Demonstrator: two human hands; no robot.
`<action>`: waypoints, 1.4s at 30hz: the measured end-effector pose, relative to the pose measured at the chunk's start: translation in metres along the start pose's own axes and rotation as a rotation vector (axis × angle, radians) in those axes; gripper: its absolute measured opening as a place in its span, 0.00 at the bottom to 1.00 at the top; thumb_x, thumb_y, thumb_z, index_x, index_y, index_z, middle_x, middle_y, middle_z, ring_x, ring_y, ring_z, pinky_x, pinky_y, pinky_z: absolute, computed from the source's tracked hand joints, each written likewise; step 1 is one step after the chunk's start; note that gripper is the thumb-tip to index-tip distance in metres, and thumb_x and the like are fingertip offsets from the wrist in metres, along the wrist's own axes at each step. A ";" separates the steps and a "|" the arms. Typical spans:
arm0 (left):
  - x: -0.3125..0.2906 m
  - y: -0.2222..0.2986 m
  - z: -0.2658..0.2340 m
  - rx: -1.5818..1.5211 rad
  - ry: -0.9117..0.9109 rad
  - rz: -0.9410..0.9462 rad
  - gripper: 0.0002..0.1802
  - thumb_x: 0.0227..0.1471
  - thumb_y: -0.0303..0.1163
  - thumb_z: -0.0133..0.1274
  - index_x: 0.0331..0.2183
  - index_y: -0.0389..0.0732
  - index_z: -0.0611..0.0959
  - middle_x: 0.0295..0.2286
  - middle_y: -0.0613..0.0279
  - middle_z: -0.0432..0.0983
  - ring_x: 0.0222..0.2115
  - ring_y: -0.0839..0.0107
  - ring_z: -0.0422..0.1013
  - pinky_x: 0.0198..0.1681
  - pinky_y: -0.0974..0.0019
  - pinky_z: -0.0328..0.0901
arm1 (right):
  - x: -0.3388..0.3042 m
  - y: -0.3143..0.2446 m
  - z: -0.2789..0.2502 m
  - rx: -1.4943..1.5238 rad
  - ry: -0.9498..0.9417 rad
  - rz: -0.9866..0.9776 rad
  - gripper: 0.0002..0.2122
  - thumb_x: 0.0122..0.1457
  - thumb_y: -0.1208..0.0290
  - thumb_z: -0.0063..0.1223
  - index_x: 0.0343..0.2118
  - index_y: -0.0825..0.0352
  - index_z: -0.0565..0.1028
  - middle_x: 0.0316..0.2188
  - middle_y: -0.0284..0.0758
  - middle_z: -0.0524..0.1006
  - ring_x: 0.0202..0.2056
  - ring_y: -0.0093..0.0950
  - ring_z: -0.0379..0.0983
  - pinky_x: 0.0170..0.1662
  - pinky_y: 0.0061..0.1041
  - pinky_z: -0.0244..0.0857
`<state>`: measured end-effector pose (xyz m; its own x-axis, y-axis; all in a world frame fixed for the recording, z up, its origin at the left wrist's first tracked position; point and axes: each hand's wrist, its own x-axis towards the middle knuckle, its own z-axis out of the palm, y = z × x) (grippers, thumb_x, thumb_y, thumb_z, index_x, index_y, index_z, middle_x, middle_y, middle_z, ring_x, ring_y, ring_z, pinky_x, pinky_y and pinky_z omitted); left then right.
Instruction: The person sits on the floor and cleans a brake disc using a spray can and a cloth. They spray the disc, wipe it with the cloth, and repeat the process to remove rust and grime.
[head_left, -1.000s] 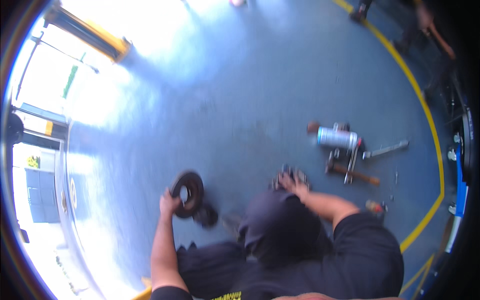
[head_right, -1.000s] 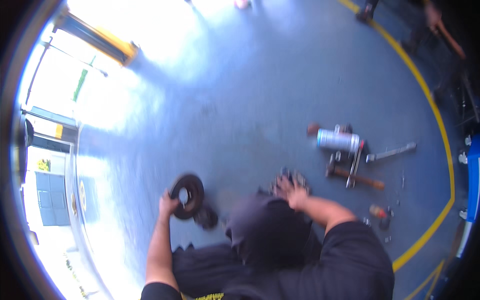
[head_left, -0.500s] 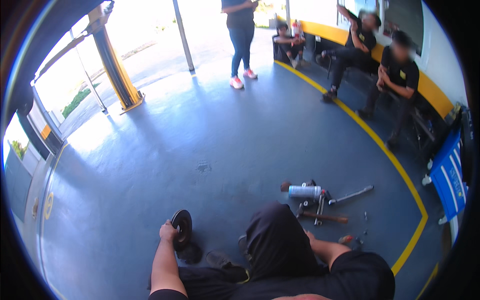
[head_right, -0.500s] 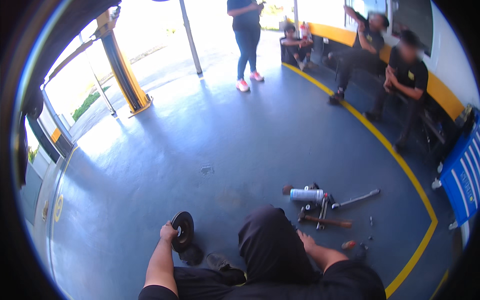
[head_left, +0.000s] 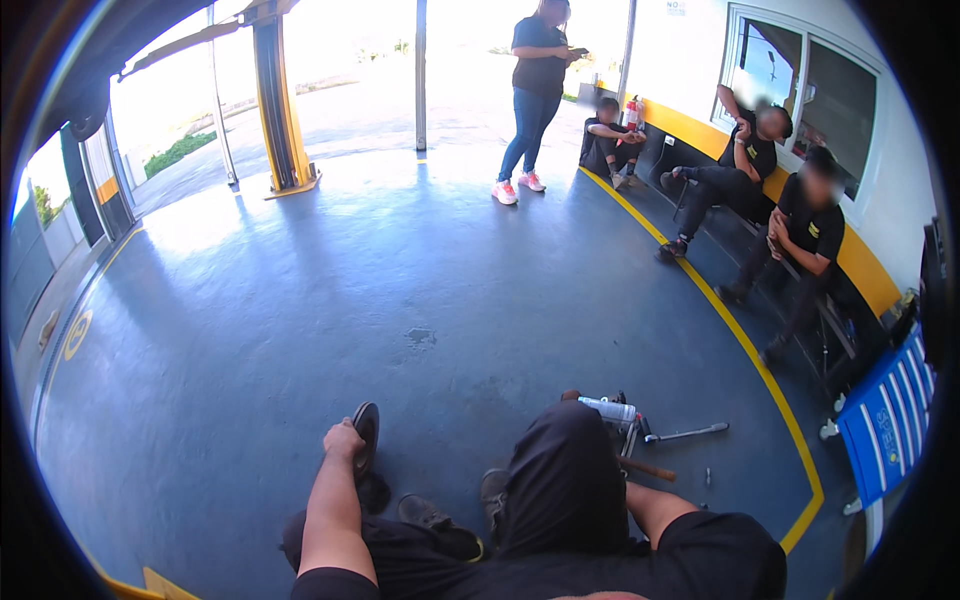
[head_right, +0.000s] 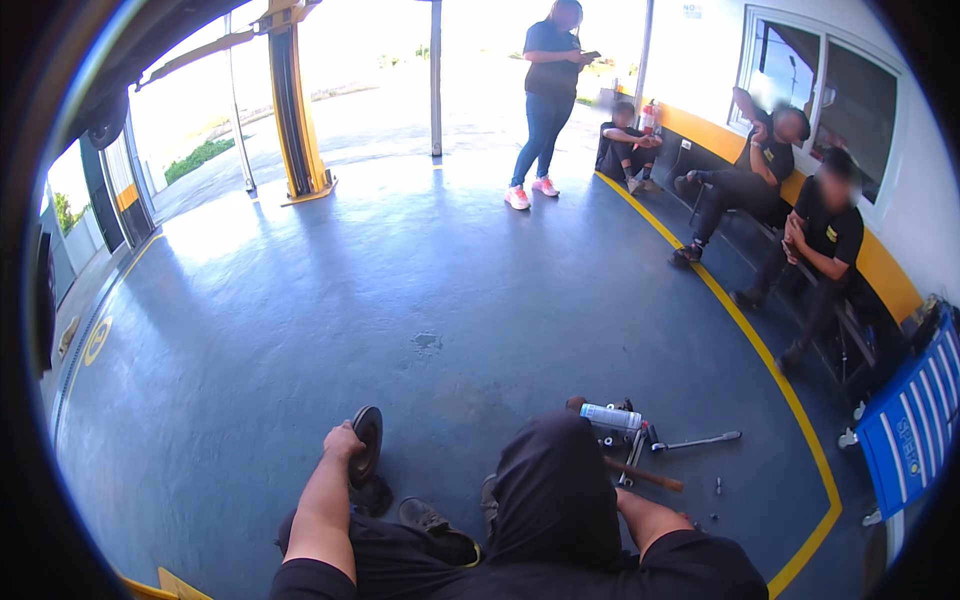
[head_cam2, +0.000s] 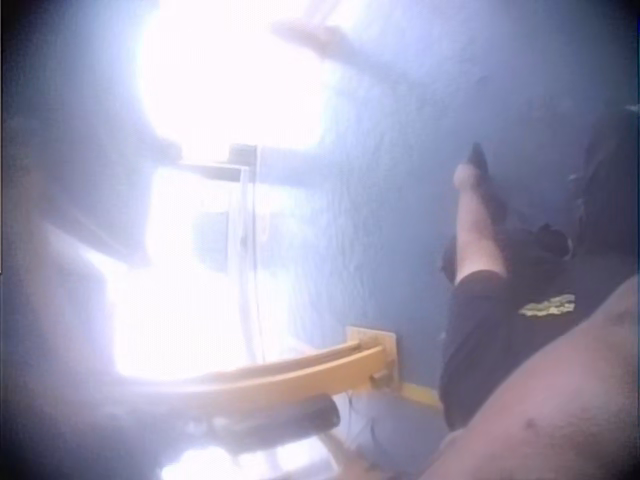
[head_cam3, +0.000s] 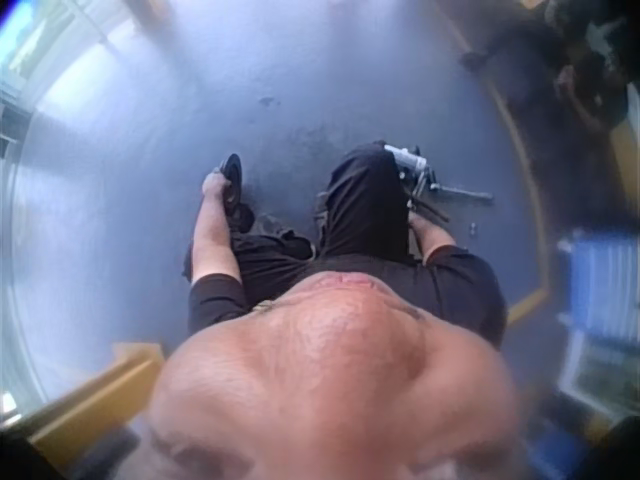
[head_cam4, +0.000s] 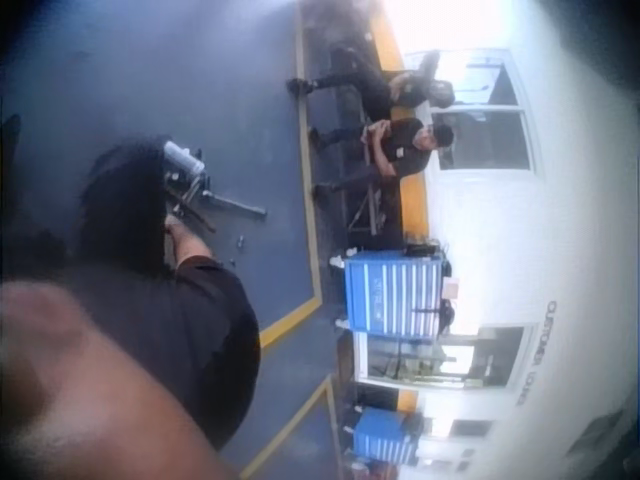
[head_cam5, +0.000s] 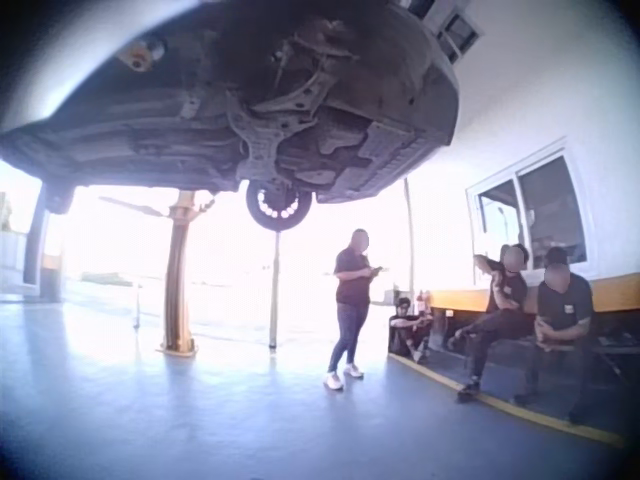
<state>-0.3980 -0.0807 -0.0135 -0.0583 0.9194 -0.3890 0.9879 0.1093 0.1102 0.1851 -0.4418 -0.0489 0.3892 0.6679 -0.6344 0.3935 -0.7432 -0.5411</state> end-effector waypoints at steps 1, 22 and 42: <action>0.000 0.002 -0.002 0.006 0.000 0.009 0.34 0.56 0.42 0.65 0.62 0.43 0.77 0.56 0.50 0.82 0.59 0.51 0.78 0.62 0.50 0.74 | -0.002 0.002 0.003 0.008 -0.005 0.003 0.31 0.67 0.53 0.61 0.68 0.64 0.71 0.63 0.47 0.75 0.60 0.38 0.74 0.63 0.41 0.69; 0.108 -0.029 -0.075 0.177 -0.550 0.230 0.34 0.53 0.38 0.68 0.61 0.46 0.79 0.51 0.47 0.84 0.47 0.52 0.84 0.44 0.51 0.83 | 0.108 -0.278 -0.122 -0.285 0.202 -0.463 0.29 0.67 0.52 0.63 0.65 0.66 0.76 0.62 0.47 0.80 0.62 0.44 0.78 0.65 0.40 0.71; 0.107 -0.038 -0.034 -0.145 -0.375 0.195 0.53 0.49 0.54 0.73 0.62 0.26 0.71 0.55 0.33 0.80 0.58 0.47 0.78 0.63 0.53 0.72 | 0.099 -0.432 -0.037 -0.969 -0.272 -0.507 0.29 0.70 0.52 0.60 0.69 0.61 0.72 0.63 0.42 0.79 0.63 0.42 0.76 0.65 0.45 0.71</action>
<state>-0.4463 0.0260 -0.0284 0.2094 0.7303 -0.6502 0.9433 0.0242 0.3310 0.0845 -0.0526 0.1424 -0.1470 0.7654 -0.6266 0.9815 0.0345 -0.1882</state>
